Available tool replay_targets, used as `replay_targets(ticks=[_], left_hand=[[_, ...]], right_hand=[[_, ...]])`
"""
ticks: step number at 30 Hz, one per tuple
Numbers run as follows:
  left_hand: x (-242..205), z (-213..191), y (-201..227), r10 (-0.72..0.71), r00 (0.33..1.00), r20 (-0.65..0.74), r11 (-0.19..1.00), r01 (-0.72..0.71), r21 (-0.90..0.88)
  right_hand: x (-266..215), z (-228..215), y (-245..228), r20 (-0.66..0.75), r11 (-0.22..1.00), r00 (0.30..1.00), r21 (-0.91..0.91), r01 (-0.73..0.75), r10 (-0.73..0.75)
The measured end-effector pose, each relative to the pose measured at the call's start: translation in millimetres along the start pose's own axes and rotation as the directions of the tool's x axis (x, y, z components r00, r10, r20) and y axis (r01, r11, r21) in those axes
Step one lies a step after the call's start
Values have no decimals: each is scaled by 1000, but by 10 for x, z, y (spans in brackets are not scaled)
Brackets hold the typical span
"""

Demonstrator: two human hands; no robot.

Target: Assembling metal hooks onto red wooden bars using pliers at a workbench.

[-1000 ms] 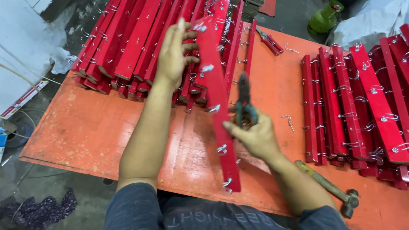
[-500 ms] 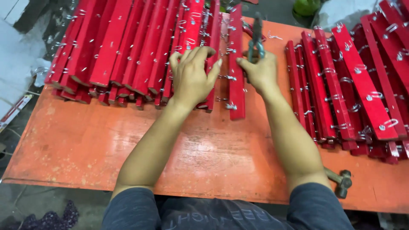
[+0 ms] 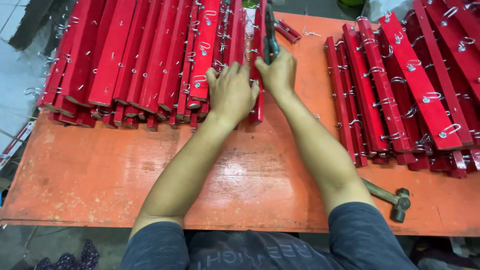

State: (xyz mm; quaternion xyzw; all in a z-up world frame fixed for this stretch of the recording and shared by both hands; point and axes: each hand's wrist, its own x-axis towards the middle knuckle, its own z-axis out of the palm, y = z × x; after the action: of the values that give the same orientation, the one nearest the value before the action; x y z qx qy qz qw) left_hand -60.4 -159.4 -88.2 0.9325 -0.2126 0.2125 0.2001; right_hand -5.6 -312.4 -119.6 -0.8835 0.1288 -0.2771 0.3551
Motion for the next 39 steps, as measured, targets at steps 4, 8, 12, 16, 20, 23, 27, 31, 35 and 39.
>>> replay_targets(ticks=[4, 8, 12, 16, 20, 23, 27, 31, 35, 39], left_hand=[[-22, 70, 39, 21, 1000, 0, 992, -21, 126], [-56, 163, 70, 34, 999, 21, 989, -36, 144], [-85, 186, 88, 11, 989, 149, 981, -39, 191], [-99, 172, 108, 30, 984, 176, 963, -76, 260], [-87, 170, 105, 65, 983, 169, 963, -106, 247], [-76, 161, 136, 60, 986, 153, 960, -99, 261], [-24, 80, 325, 45, 970, 239, 982, -87, 165], [50, 128, 584, 166, 971, 171, 979, -184, 90], [168, 292, 931, 234, 950, 206, 972, -231, -39], [270, 615, 1326, 218, 914, 342, 963, -145, -226]], right_hand=[[75, 200, 44, -13, 999, 999, -17, 47, -47], [50, 334, 86, -1, 998, 1000, -66, 24, -24], [1, 343, 129, 51, 998, 998, -54, -22, 25], [-23, 287, 206, 73, 999, 997, -48, -17, 21], [-107, -41, 70, 174, 993, 978, -8, -117, 117], [-185, -212, 96, 237, 992, 963, -27, -122, 125], [-251, -512, 220, 255, 989, 957, -100, -113, 135], [-400, -1068, 237, 309, 984, 946, -173, -44, 97], [-447, -1568, 429, 292, 966, 950, -254, -37, 113], [-530, -2099, 622, 229, 901, 965, -434, -16, 128]])
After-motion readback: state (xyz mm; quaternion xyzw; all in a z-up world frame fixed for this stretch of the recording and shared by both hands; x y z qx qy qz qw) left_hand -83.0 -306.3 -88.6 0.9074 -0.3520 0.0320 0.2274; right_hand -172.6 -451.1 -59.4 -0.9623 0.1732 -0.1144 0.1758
